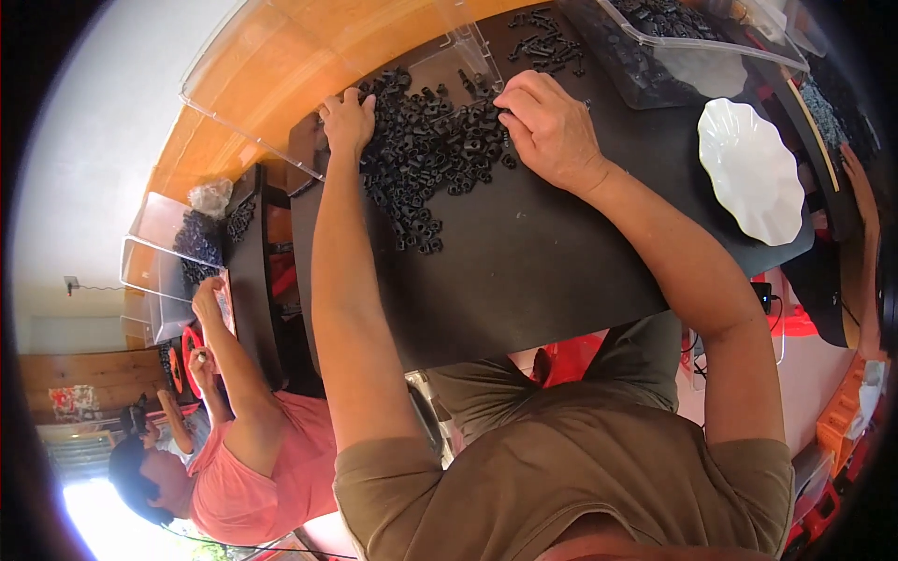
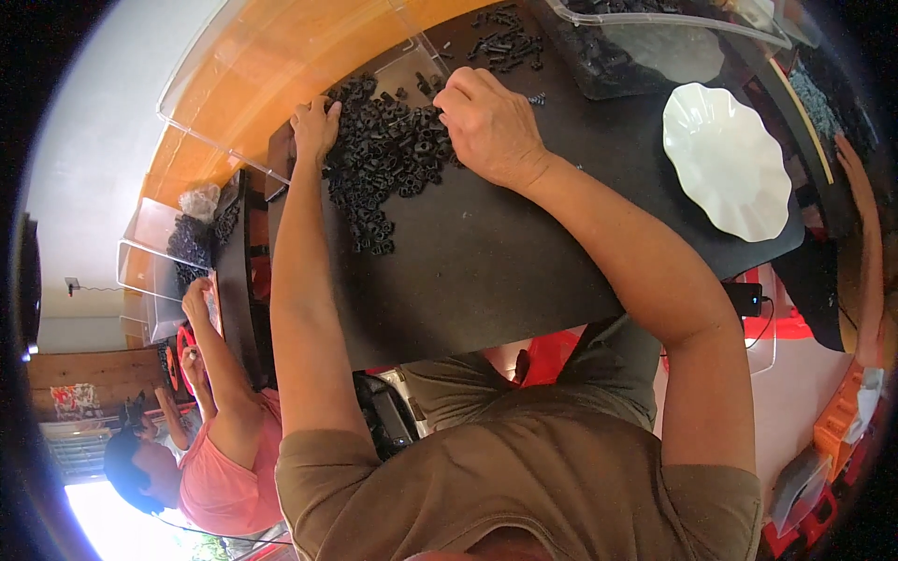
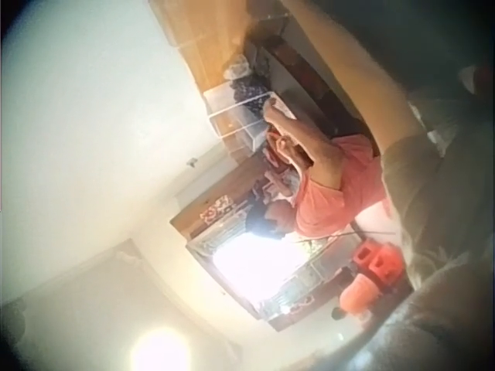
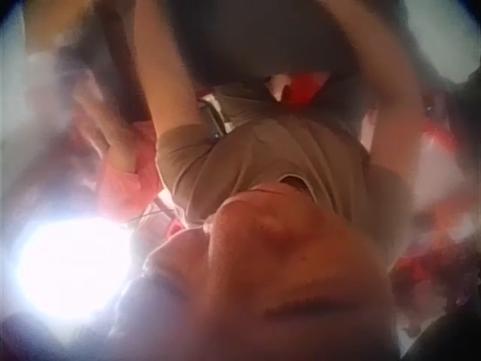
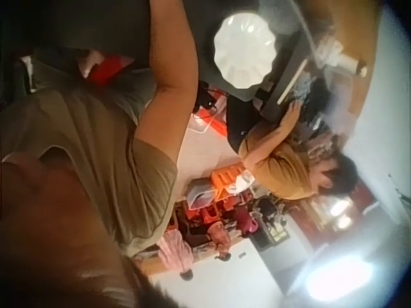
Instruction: The person assembles small black plastic components by inserting pins into each piece by hand.
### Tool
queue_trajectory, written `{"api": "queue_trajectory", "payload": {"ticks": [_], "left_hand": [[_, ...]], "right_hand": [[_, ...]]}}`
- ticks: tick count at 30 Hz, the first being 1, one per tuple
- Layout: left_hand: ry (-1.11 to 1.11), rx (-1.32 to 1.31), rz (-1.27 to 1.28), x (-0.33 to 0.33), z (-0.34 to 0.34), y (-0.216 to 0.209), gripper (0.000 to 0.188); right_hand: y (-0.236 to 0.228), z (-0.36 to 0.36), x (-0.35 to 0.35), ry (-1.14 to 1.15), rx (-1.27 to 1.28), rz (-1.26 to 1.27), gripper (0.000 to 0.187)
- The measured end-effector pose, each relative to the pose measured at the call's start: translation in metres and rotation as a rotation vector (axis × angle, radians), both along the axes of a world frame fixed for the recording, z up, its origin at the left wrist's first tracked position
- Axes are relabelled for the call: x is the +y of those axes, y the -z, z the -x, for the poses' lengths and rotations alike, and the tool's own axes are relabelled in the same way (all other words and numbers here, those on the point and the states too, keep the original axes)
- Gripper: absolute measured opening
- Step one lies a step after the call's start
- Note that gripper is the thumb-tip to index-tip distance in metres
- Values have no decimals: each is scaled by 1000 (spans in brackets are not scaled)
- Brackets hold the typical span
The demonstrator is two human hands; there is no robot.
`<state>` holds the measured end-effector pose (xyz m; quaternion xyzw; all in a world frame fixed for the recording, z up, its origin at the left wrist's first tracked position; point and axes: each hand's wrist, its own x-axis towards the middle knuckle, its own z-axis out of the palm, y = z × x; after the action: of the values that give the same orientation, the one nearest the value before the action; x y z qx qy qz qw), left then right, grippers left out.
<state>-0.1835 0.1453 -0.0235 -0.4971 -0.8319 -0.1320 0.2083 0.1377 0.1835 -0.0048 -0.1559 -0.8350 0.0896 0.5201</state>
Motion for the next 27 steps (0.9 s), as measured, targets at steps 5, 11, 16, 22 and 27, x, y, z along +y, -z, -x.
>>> {"api": "queue_trajectory", "payload": {"ticks": [5,11,16,22,27], "left_hand": [[324,-132,-64,-17,-21,2,26],[513,-209,-107,-41,-74,-1,27],[570,-142,-169,2,-26,-17,30],[647,-369,-41,36,-13,-5,31],[701,-352,106,23,-48,-8,32]], "right_hand": [[2,0,0,6,4,8,13],[4,-5,2,32,-50,30,11],[3,-3,1,31,-31,13,11],[4,-1,5,53,-14,-5,10],[10,-2,10,82,-6,-21,12]]}}
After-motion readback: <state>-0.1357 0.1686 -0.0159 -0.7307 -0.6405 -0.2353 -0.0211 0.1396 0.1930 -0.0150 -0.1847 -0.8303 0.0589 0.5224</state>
